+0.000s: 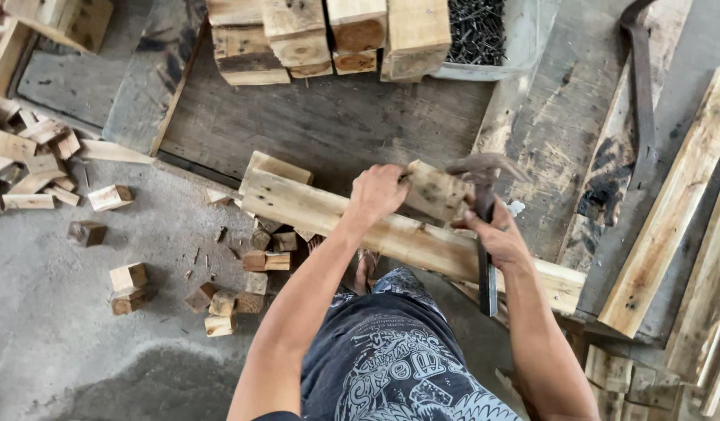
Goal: The person assembles small wooden frames by placing two short blocks on a workbench, aligning a long plank across them, and hammering nails to secure the pieces. The process is repeated for multiple frames, with the person retrieving nails from a container and using a hammer to drive them into the wood.
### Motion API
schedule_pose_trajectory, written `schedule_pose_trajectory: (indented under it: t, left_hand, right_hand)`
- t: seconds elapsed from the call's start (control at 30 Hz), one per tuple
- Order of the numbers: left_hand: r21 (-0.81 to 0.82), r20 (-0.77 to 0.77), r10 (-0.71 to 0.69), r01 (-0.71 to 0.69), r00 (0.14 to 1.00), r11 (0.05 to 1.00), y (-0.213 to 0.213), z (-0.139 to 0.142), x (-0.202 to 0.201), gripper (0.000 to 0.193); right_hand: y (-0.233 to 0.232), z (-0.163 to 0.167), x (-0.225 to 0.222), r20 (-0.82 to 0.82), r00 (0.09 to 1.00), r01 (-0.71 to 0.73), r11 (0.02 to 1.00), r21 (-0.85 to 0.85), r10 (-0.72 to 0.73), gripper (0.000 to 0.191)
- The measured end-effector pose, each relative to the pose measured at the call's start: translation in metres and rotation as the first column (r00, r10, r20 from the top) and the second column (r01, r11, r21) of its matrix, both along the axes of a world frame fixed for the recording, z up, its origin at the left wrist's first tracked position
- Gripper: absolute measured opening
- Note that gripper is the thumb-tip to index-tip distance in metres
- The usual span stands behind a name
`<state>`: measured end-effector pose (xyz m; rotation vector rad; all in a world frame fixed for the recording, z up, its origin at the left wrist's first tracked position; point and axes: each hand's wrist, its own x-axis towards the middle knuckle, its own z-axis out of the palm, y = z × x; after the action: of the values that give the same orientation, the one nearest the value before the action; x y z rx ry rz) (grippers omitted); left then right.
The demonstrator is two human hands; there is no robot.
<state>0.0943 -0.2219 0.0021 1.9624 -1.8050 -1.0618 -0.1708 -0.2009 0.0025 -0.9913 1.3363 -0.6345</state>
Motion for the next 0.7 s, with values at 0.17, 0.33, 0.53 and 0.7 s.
schedule_pose_trajectory:
  t: [0.17, 0.33, 0.53, 0.7]
  left_hand:
    - [-0.210, -0.284, 0.096, -0.160, 0.954, 0.965, 0.005, 0.032, 0.000, 0.041]
    - [-0.110, -0.618, 0.413, -0.594, 0.669, 0.797, 0.059, 0.057, 0.111, 0.045]
    - [-0.052, -0.487, 0.390, -0.472, 0.782, 0.880, 0.043, 0.020, 0.269, 0.062]
    - [-0.011, -0.370, 0.121, -0.134, 0.921, 0.991, 0.014, -0.020, 0.262, 0.064]
  right_hand:
    - [-0.003, -0.002, 0.000, -0.142, 0.987, 0.051, 0.976, -0.211, -0.082, 0.031]
    - [0.022, 0.046, 0.005, -0.657, 0.754, -0.183, 0.952, -0.247, -0.026, 0.036]
    - [0.049, 0.064, 0.089, -0.680, 0.715, -0.333, 0.934, -0.127, 0.163, 0.054]
    - [0.052, 0.030, 0.163, -0.914, 0.407, -0.843, 0.385, -0.375, 0.001, 0.053]
